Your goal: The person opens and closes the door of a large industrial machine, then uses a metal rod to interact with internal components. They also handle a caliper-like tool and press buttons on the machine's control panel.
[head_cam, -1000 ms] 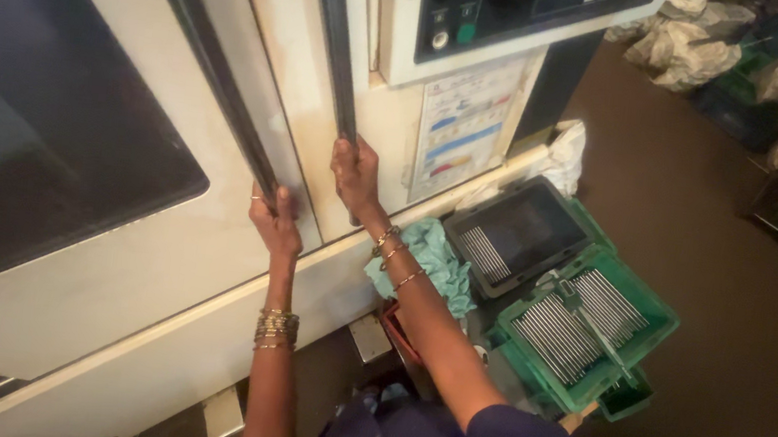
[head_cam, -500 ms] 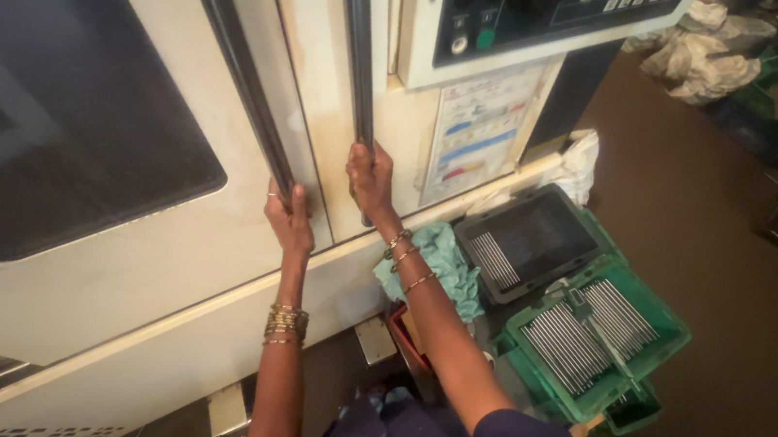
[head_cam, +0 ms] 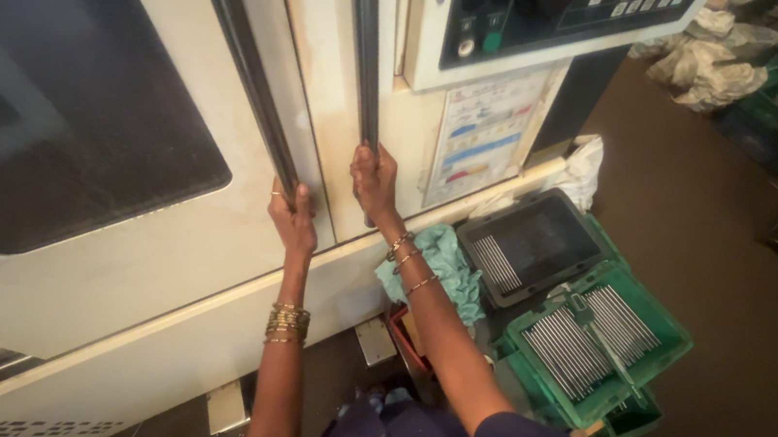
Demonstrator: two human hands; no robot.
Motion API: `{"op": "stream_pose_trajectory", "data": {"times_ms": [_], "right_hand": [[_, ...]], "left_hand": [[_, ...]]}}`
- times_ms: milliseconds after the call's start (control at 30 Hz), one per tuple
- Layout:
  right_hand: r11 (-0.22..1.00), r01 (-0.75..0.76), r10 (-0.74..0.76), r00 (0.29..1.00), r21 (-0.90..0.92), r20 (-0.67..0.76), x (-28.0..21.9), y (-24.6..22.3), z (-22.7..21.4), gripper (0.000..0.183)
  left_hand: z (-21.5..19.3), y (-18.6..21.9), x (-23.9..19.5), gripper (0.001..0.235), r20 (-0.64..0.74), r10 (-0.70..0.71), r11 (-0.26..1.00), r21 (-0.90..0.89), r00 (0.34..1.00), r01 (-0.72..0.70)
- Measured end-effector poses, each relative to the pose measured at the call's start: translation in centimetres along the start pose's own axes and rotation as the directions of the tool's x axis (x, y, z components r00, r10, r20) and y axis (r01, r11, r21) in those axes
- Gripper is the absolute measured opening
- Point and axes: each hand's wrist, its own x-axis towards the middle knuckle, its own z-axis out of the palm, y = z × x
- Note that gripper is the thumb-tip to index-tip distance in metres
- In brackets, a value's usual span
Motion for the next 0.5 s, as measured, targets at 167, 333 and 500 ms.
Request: {"op": "stream_pose_trajectory", "data": {"times_ms": [167, 333, 500], "right_hand": [[1.0, 0.011, -0.011, 1.0, -0.009, 0.009, -0.19, -0.26, 0.03, 0.05], [0.999, 0.029, -0.029, 1.0, -0.043, 0.007, -0.32, -0.57, 0.2, 0.051], [0.999, 0.009, -0.01, 1.0, -0.04, -0.014, -0.45, -0.51, 0.28, 0.052]], "left_hand": [[-0.03, 0.14, -0.05, 0.039, 0.008, 0.006, 1.0, 0.006, 1.0, -0.006], [-0.02, 0.12, -0.13, 0.04, 0.001, -0.003, 1.0, 0.002, 1.0, 0.003], [-0.12, -0.07, -0.13, 0.041, 0.0, -0.004, 1.0, -0.006, 1.0, 0.004]]}}
